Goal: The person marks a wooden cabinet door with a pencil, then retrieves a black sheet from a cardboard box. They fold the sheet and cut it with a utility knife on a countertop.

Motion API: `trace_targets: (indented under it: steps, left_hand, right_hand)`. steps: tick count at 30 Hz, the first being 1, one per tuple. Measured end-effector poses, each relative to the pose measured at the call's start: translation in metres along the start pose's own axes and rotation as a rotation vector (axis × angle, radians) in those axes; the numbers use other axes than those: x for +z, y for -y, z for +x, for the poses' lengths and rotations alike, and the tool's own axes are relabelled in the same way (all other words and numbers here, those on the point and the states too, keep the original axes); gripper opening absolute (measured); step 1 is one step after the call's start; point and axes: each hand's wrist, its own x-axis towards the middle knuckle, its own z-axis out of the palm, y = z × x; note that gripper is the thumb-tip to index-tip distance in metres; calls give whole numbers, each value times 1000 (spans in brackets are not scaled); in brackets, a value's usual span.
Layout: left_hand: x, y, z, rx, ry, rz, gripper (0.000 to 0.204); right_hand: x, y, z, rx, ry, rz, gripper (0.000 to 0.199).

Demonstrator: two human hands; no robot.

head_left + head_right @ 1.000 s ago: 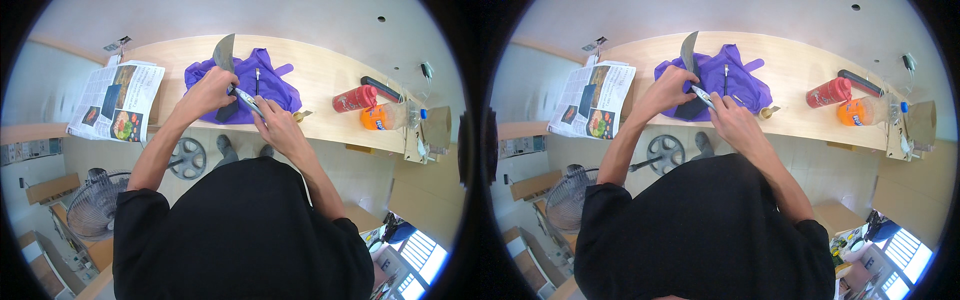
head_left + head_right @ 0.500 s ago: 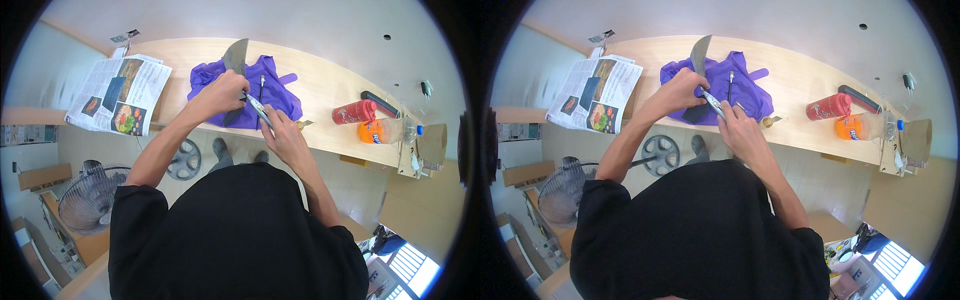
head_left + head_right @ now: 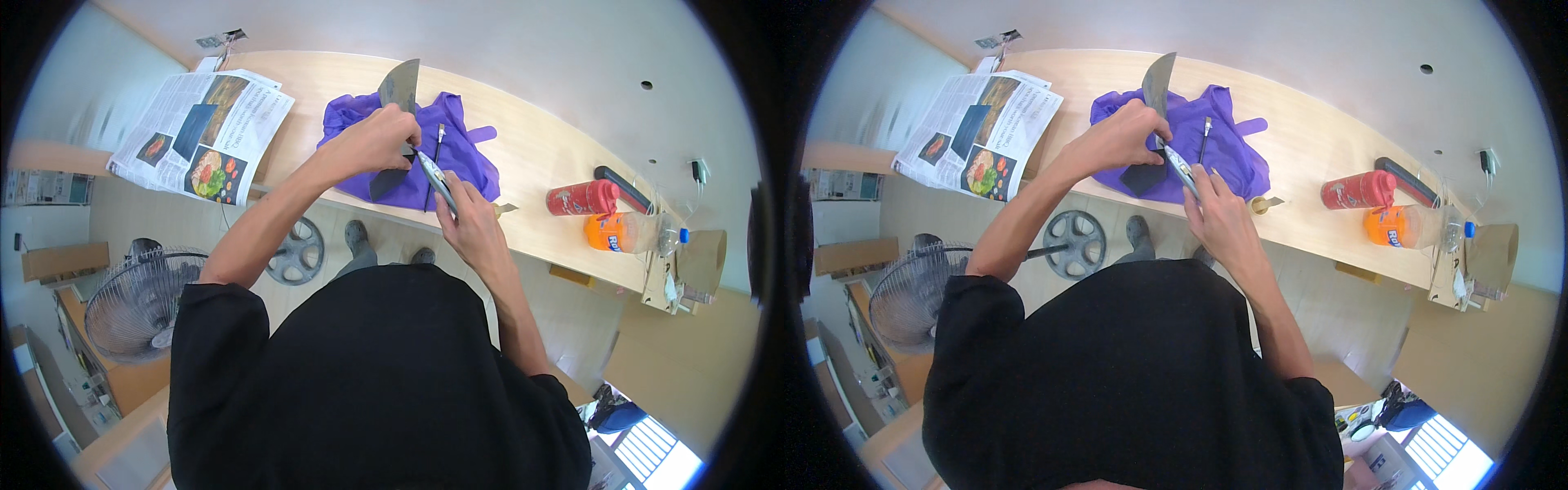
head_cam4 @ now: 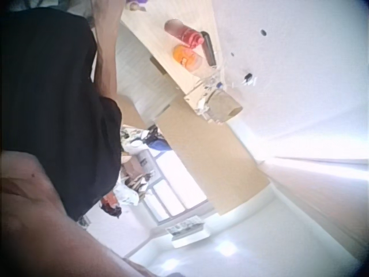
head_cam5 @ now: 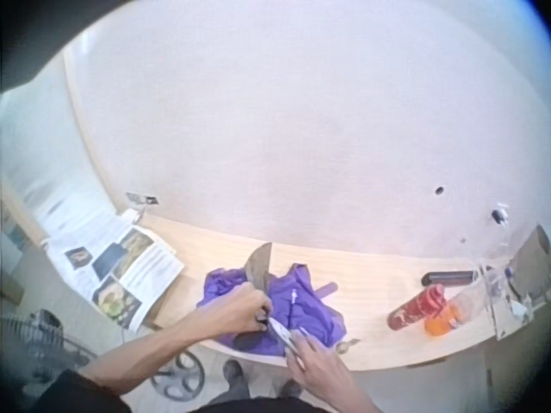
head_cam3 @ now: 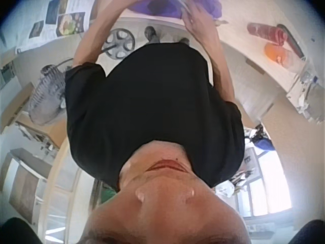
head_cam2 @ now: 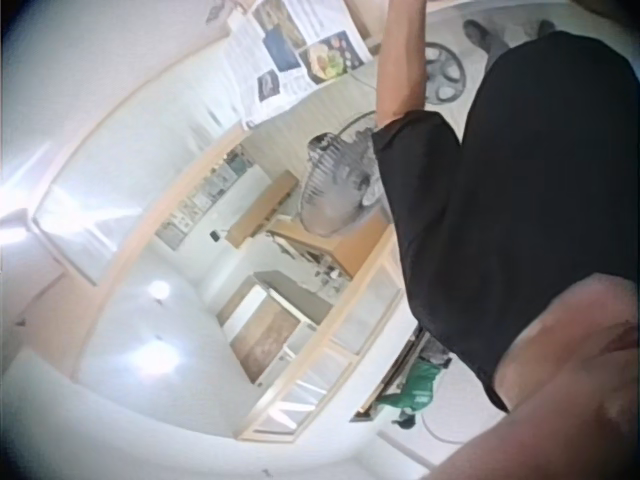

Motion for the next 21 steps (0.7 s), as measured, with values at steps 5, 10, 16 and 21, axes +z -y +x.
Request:
trace_targets:
  steps: [5,10,16,21]
  left_hand:
    - [-1,8,4,60,-26,-34,34]
    - [2,3,2,50,30,-11,36]
    - [0,11,2,83,-13,0,37]
    - [-1,9,6,31,20,-10,34]
  right_hand:
    - [9,-10,-4,-70,-93,13,36]
    - [12,-5,1,-67,-67,-5,38]
    - [8,-6,3,-62,-53,-40,37]
    - [5,-7,3,-79,-70,-20,37]
